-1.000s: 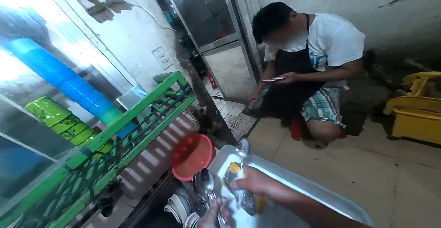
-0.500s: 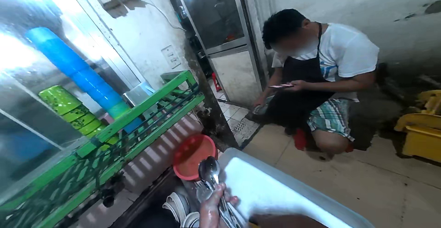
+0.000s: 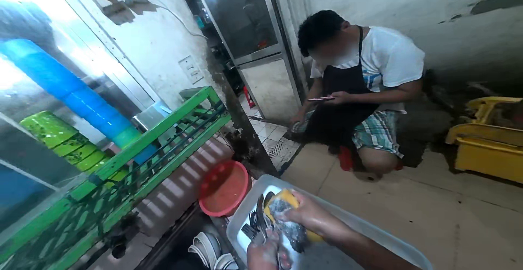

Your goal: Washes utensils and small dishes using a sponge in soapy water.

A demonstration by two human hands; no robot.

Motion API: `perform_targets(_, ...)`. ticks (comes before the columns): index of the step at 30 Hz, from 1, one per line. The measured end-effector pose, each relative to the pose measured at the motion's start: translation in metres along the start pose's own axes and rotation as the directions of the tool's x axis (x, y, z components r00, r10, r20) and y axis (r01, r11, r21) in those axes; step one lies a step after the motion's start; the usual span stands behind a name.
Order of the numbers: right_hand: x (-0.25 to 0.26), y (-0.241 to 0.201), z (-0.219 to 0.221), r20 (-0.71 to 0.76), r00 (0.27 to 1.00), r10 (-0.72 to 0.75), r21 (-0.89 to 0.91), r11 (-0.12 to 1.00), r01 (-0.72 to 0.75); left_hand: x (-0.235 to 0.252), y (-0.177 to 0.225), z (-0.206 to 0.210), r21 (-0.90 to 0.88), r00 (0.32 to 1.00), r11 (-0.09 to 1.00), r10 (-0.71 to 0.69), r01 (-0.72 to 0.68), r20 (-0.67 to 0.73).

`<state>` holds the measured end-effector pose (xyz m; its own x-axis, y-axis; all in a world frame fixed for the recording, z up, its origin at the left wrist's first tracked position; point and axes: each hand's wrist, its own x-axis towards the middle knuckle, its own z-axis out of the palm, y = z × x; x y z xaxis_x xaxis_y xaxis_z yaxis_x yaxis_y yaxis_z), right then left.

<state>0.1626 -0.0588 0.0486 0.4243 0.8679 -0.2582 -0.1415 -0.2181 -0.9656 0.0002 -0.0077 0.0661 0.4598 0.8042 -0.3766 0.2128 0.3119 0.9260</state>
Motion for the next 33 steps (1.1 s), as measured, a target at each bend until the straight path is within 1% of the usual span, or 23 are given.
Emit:
perform_targets(1,-0.001,0.006,0.005,0.046,0.999,-0.018,-0.002,1.000,0.018,-0.001,-0.001,-0.001,0.002,1.000,1.000,0.004,-0.004,-0.018)
perform_targets(3,0.000,0.010,0.010,0.106,0.993,-0.041,-0.128,0.990,0.055,-0.002,-0.006,-0.002,0.036,0.999,0.999,0.026,-0.025,-0.025)
perform_targets(5,0.006,-0.004,0.006,0.065,0.998,-0.027,-0.337,0.940,0.047,-0.005,-0.010,-0.003,0.053,1.000,0.998,0.026,-0.026,-0.008)
perform_targets(7,0.012,-0.017,0.004,0.005,1.000,-0.010,-0.481,0.877,0.011,-0.007,-0.011,-0.001,0.009,1.000,1.000,-0.002,0.002,-0.019)
perform_targets(8,0.012,-0.020,0.006,0.010,1.000,-0.004,-0.525,0.851,0.008,-0.007,-0.010,-0.001,-0.022,0.999,1.000,-0.016,0.015,-0.033)
perform_targets(9,0.011,-0.022,0.010,0.047,0.999,0.009,-0.560,0.828,0.019,-0.006,-0.009,-0.003,-0.043,0.999,0.999,-0.020,0.018,-0.048)
perform_targets(12,0.002,-0.025,0.020,0.218,0.973,0.079,-0.650,0.755,0.084,-0.004,-0.011,-0.011,-0.038,0.999,0.999,-0.009,0.007,-0.049)
perform_targets(13,0.002,-0.025,0.020,0.230,0.970,0.082,-0.677,0.730,0.098,-0.004,-0.013,-0.013,-0.030,0.999,1.000,-0.008,0.007,-0.041)
perform_targets(14,0.005,-0.024,0.017,0.209,0.976,0.066,-0.684,0.723,0.098,-0.005,-0.016,-0.014,-0.032,0.999,0.999,-0.015,0.014,-0.034)
perform_targets(16,0.013,-0.021,0.009,0.087,0.996,0.002,-0.641,0.765,0.055,-0.008,-0.018,-0.016,-0.069,0.999,0.997,-0.047,0.046,-0.017)
perform_targets(17,0.019,-0.020,0.004,0.008,1.000,-0.024,-0.580,0.814,0.025,-0.007,-0.018,-0.019,-0.103,0.997,0.992,-0.072,0.072,-0.006)
perform_targets(18,0.025,-0.019,-0.001,-0.062,0.997,-0.042,-0.478,0.878,0.007,-0.007,-0.018,-0.023,-0.141,0.996,0.986,-0.090,0.091,0.017)
perform_targets(19,0.030,-0.017,-0.005,-0.102,0.994,-0.048,-0.355,0.935,0.009,-0.007,-0.017,-0.027,-0.173,0.994,0.979,-0.098,0.105,0.051)
perform_targets(20,0.033,-0.014,-0.006,-0.102,0.994,-0.041,-0.259,0.966,0.014,-0.009,-0.017,-0.031,-0.202,0.990,0.972,-0.104,0.122,0.097)
perform_targets(21,0.031,-0.013,-0.005,-0.060,0.998,-0.023,-0.228,0.974,0.008,-0.011,-0.016,-0.034,-0.226,0.981,0.963,-0.110,0.144,0.158)
perform_targets(23,0.020,-0.013,0.002,0.065,0.998,0.002,-0.275,0.961,0.016,-0.015,-0.013,-0.034,-0.229,0.959,0.955,-0.129,0.189,0.254)
perform_targets(24,0.015,-0.014,0.004,0.111,0.994,-0.005,-0.297,0.954,0.038,-0.016,-0.011,-0.035,-0.212,0.950,0.956,-0.137,0.201,0.281)
perform_targets(25,0.012,-0.017,0.004,0.125,0.992,-0.021,-0.300,0.952,0.058,-0.016,-0.010,-0.037,-0.189,0.946,0.960,-0.148,0.208,0.289)
perform_targets(26,0.010,-0.020,0.001,0.102,0.993,-0.050,-0.288,0.955,0.078,-0.016,-0.010,-0.040,-0.164,0.947,0.963,-0.163,0.214,0.275)
perform_targets(27,0.012,-0.021,-0.005,0.049,0.996,-0.075,-0.256,0.963,0.085,-0.016,-0.010,-0.043,-0.140,0.954,0.966,-0.178,0.216,0.242)
perform_targets(30,0.023,-0.023,-0.022,-0.177,0.983,-0.039,-0.069,0.997,0.028,-0.013,-0.010,-0.044,-0.090,0.980,0.979,-0.177,0.185,0.096)
perform_targets(31,0.025,-0.020,-0.020,-0.212,0.977,-0.010,-0.029,1.000,0.004,-0.012,-0.011,-0.040,-0.109,0.985,0.980,-0.162,0.169,0.067)
perform_targets(33,0.019,-0.010,0.000,-0.185,0.983,0.018,-0.011,1.000,-0.020,-0.008,-0.010,-0.030,-0.179,0.992,0.975,-0.129,0.130,0.014)
